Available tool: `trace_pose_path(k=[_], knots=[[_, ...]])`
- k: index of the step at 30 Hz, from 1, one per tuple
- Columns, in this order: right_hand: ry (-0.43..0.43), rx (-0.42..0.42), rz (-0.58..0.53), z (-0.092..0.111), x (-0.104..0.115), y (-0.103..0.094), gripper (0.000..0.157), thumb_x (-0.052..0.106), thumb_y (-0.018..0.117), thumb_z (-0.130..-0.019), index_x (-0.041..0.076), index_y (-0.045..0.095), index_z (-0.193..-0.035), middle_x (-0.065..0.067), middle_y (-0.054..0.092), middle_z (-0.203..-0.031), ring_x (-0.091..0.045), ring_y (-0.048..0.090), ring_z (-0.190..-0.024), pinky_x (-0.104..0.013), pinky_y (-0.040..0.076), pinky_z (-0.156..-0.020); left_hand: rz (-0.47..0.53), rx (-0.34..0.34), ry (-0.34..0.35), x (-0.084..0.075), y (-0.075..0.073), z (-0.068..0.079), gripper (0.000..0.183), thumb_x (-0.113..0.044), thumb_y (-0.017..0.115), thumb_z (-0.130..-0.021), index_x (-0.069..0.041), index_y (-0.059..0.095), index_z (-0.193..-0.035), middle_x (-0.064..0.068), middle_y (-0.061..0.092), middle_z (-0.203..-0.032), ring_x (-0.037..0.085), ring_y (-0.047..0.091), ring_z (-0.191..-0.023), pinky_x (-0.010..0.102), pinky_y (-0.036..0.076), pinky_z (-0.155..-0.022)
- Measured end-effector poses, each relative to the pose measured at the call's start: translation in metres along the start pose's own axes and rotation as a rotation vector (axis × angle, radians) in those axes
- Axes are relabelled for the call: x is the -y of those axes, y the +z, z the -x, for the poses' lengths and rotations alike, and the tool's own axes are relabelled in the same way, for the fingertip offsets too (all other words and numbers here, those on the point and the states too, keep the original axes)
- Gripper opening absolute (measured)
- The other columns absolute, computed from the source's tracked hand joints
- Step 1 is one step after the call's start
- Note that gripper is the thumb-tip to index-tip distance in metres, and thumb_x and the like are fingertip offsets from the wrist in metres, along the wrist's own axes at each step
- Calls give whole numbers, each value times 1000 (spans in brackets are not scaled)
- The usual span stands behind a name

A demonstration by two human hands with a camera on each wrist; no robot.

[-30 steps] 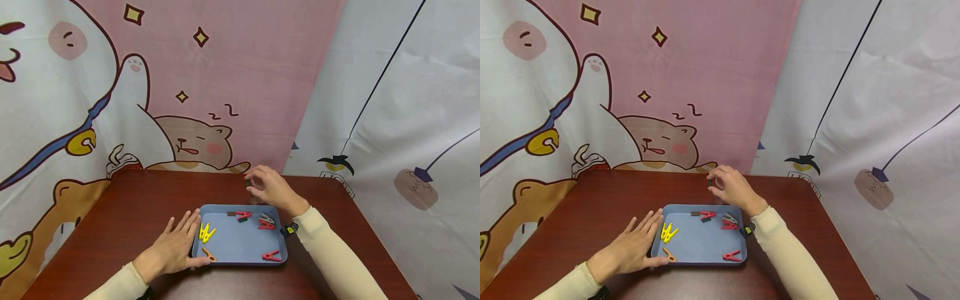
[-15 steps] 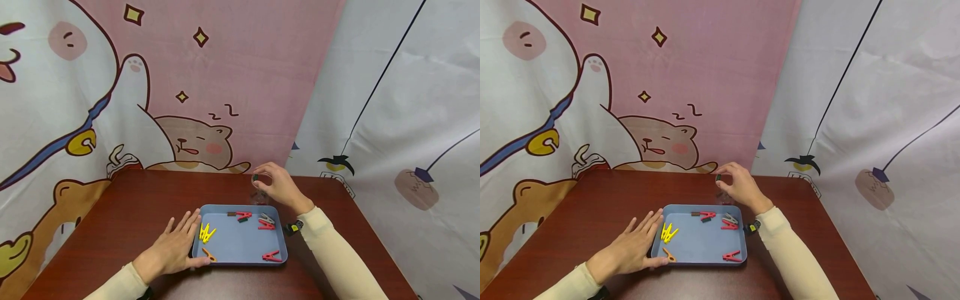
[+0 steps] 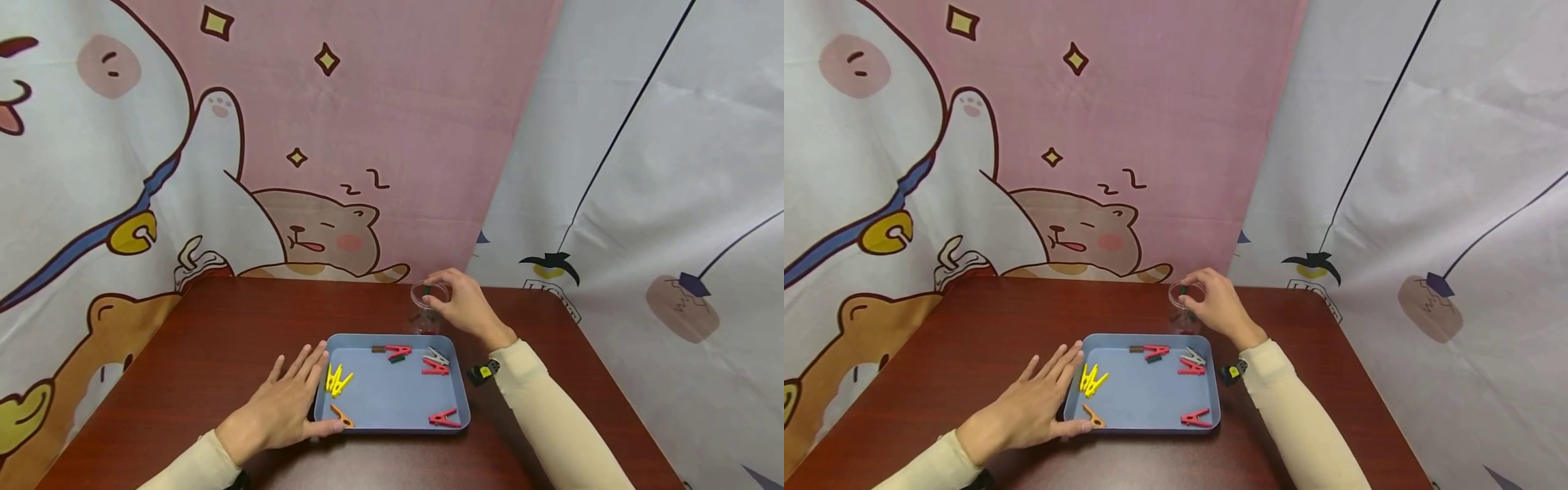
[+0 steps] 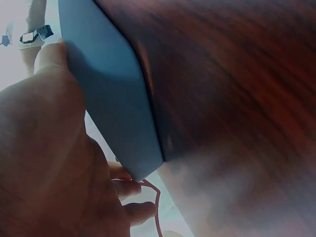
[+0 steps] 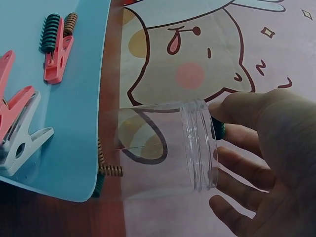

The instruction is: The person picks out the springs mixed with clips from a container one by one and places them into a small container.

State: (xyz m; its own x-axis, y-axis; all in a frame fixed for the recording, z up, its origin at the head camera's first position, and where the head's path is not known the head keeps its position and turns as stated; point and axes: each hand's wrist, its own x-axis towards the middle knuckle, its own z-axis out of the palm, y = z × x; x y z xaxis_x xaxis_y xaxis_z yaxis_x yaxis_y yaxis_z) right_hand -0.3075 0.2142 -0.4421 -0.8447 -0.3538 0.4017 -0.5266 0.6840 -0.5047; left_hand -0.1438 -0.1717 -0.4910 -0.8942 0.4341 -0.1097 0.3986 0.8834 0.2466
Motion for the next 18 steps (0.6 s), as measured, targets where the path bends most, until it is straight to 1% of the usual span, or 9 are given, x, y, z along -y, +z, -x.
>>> trace_pose_path(k=[3, 18], knots=[[11, 5, -2, 0, -2, 1, 36, 16, 93, -102, 6, 83, -134, -16, 78, -146, -40, 74, -139, -64, 62, -119, 0, 2, 0, 0, 0, -1, 137, -99, 62, -95, -3, 25, -186, 13, 10, -199, 44, 21, -183, 83, 21, -140], [38, 21, 3, 1, -1, 1, 37, 19, 94, -101, 8, 83, -136, -15, 79, -145, -40, 74, -137, -63, 62, -119, 1, 0, 0, 0, 1, -1, 138, -99, 62, -94, -3, 25, -185, 13, 11, -199, 44, 21, -183, 83, 21, -140]])
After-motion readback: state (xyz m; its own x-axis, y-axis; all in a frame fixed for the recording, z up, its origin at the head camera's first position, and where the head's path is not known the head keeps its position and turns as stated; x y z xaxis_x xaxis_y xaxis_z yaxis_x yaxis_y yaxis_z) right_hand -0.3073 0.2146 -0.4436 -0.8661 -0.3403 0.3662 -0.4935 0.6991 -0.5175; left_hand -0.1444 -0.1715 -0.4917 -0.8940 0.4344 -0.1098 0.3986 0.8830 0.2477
